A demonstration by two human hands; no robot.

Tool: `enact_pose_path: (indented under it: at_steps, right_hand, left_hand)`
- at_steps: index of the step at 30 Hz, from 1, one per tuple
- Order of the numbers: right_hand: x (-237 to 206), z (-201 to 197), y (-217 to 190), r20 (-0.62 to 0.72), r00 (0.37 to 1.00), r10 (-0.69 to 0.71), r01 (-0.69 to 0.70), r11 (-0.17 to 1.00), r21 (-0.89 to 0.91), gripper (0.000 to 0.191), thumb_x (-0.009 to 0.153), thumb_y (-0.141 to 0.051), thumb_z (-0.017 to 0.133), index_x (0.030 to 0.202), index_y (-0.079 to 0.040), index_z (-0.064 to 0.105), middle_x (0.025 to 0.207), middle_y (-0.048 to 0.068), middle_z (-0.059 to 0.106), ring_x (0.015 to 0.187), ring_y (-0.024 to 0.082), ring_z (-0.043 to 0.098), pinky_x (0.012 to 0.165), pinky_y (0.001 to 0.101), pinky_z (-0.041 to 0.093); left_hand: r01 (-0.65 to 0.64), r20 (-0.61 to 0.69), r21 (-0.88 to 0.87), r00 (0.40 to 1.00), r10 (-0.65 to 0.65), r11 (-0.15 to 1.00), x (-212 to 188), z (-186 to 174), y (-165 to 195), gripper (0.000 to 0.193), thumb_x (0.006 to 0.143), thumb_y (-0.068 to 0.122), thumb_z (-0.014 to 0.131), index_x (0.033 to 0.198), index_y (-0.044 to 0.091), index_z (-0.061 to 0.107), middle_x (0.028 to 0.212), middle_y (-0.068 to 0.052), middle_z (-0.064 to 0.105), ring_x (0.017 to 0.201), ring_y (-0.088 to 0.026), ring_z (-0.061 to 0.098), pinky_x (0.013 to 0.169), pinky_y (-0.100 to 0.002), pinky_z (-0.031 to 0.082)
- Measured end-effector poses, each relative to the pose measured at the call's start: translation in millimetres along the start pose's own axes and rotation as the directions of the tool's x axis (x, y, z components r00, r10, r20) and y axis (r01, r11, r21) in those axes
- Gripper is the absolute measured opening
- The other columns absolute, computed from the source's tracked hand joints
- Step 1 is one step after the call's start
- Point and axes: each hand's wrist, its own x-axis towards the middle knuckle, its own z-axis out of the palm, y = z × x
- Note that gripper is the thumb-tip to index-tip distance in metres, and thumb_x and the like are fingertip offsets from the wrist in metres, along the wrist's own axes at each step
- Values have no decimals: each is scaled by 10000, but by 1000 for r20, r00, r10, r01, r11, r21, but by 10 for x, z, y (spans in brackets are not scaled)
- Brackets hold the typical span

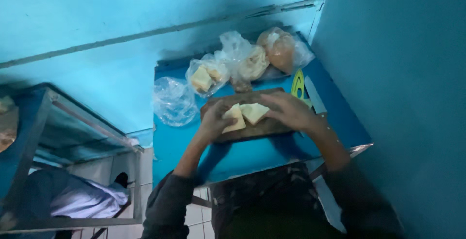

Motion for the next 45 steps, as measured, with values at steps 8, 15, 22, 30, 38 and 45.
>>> enact_pose_path:
  at_steps: [8, 15, 22, 30, 38, 45]
  right_hand:
    - [665, 403, 264, 287, 957, 27, -41, 998, 44, 709, 788, -303, 809, 1424, -78, 591, 1381, 184, 626, 1269, 342, 584, 1044, 431, 476]
    - [514, 81, 93, 193, 948, 251, -253, 967, -11, 730, 779, -397, 802, 1394, -72, 580, 1350, 180, 627, 1208, 343, 624, 988, 453, 496]
    - [-879, -473, -293, -79, 587, 806, -763, 518, -386, 608, 953, -455, 645, 1448, -127, 518, 1192, 163, 617, 1066, 310, 636, 903, 487, 543]
    - [-1244, -404, -382, -209, 570, 795, -805, 488, -339, 537, 1102, -433, 357, 1556, -160, 442, 1167, 206, 622, 929, 310, 685, 817, 471, 578]
    - [-1121, -247, -858, -397, 741, 543, -650, 729, -216, 436, 1075, -295, 444, 1481, -147, 506, 1160, 193, 660, 922, 277, 697, 751, 420, 599]
    - [-1010, 496, -1173, -200, 956, 217, -241, 965, -104, 498, 1005, -195, 535, 1491, -112, 470, 1093, 127, 674, 776, 183, 705, 572, 264, 582]
  left_hand:
    - [131, 218, -347, 974, -56, 929, -59, -149, 81, 616, 758, -22, 764, 1352, 24, 605, 1275, -37, 667, 1187, -159, 631, 975, -322, 540]
    - [173, 70, -46, 983, -169, 984, 49, -201, 35, 489, 696, 90, 866, 1151, 8, 706, 1084, -89, 742, 1045, -229, 710, 869, -368, 580]
    - [117, -154, 300, 985, -73, 947, -85, -72, -22, 414, 698, 218, 873, 1027, 19, 721, 967, -173, 748, 911, -316, 739, 790, -405, 570]
    - [52, -281, 330, 959, 46, 942, -277, 22, 87, 372, 750, 215, 837, 1032, 13, 705, 972, -190, 736, 934, -358, 722, 779, -427, 561]
    - [146, -317, 260, 947, -58, 955, -388, -16, 211, 340, 776, 236, 823, 1015, 17, 718, 939, -176, 748, 889, -319, 745, 766, -406, 570]
    - [162, -342, 260, 937, -66, 952, -402, 11, 232, 326, 782, 215, 821, 1028, 21, 729, 952, -188, 753, 882, -324, 749, 745, -407, 568]
